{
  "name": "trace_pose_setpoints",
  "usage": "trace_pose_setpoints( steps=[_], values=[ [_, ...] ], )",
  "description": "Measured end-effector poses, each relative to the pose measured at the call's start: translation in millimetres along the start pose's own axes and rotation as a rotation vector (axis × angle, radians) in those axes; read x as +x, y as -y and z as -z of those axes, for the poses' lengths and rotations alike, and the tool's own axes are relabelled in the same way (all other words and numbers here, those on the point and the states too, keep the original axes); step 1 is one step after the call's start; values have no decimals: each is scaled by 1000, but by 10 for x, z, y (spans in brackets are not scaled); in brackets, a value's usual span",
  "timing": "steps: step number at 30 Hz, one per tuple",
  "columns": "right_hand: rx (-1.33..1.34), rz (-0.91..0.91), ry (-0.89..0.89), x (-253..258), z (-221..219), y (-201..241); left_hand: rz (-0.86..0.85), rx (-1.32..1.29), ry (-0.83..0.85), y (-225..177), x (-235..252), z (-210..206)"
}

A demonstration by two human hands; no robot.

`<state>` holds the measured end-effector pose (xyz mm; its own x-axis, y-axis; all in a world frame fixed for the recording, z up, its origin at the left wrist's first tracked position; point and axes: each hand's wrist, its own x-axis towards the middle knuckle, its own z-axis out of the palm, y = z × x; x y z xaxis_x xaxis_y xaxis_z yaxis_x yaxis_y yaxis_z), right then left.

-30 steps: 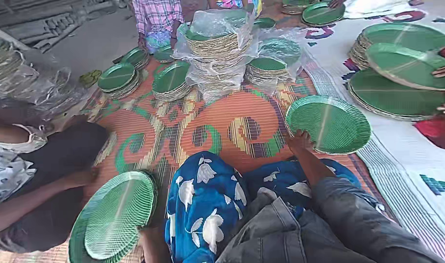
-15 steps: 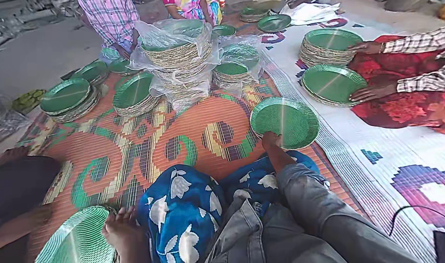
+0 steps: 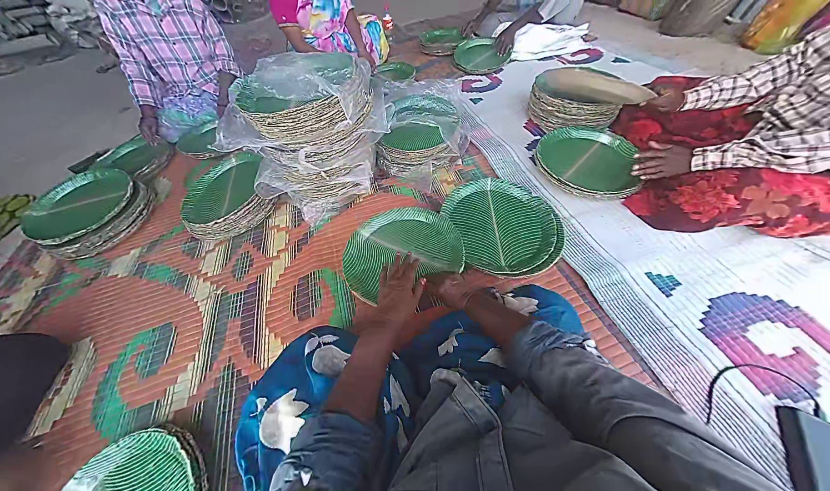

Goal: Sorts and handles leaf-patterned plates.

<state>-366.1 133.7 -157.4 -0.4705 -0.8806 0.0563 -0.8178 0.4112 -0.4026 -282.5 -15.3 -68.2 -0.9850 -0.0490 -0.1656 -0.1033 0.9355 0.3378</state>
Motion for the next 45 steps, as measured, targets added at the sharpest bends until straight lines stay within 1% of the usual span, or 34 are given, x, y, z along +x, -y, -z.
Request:
trace_pose_setpoints(
  steps=[1,2,3,4,6,8,9,10,11,12,13,15,19,20,21,22,23,24,25,26,27,28,29,30,32,33,34,35,36,37,39,40,42,45],
  values=[
    [-11,-22,157,28,31,13,41,41,121,53,53,-174],
    [-16,-14,264,58,48,-7,76,85,221,139,73,-343],
    [-18,-3,302,73,39,-59,112,116,315,235,78,-486],
    [-1,-17,279,61,26,-101,145,132,395,338,71,-604],
    [68,-175,111,60,72,-142,214,95,536,457,52,-646],
    [38,-458,-88,123,177,-222,316,61,535,395,71,-547],
    [22,-630,-84,152,223,-292,352,68,523,355,84,-500],
    [22,-783,-16,155,253,-372,371,92,518,327,95,-474],
    [25,-894,77,132,271,-438,384,121,516,314,101,-472],
    [18,-960,174,106,291,-481,395,149,516,304,108,-474],
    [0,-998,248,97,325,-495,408,172,524,295,117,-473],
    [-17,-1021,270,98,360,-492,436,206,521,315,126,-501],
    [30,-1033,101,62,406,-535,443,186,539,402,120,-527],
    [19,-1028,20,52,422,-538,442,180,537,413,109,-525],
    [0,-987,-104,41,418,-545,443,184,540,412,103,-510],
    [-31,-900,-253,38,382,-562,444,203,535,396,90,-470],
    [-44,-763,-390,44,342,-568,442,218,508,357,72,-395],
    [-27,-594,-475,58,306,-536,428,216,429,338,60,-324],
    [6,-415,-504,76,259,-453,410,189,299,337,52,-259],
    [53,-262,-447,83,218,-319,383,142,109,348,44,-218],
    [80,-149,-287,77,189,-158,342,85,-113,382,52,-225],
    [90,-69,-59,67,156,-4,297,26,-302,431,78,-269],
    [80,-2,148,74,60,87,270,-27,-379,474,97,-306],
    [86,54,272,80,-56,139,271,-71,-321,509,95,-330],
    [97,114,358,85,-170,129,314,-67,40,571,91,-387],
    [131,76,351,82,-140,97,322,-10,227,604,94,-474],
    [168,-11,307,77,-78,51,317,28,366,624,87,-571],
    [172,-131,215,93,-19,-17,306,79,436,621,75,-650],
    [155,-283,123,121,74,-80,293,117,444,613,73,-712],
    [111,-457,75,158,152,-158,277,140,433,614,87,-757],
    [49,-783,116,182,238,-316,233,158,416,627,125,-782],
    [44,-895,157,153,257,-375,207,165,412,633,144,-782],
    [27,-1009,224,120,300,-429,165,174,406,629,180,-778],
    [26,-1036,215,123,362,-453,156,137,392,609,202,-790]
  ],
)
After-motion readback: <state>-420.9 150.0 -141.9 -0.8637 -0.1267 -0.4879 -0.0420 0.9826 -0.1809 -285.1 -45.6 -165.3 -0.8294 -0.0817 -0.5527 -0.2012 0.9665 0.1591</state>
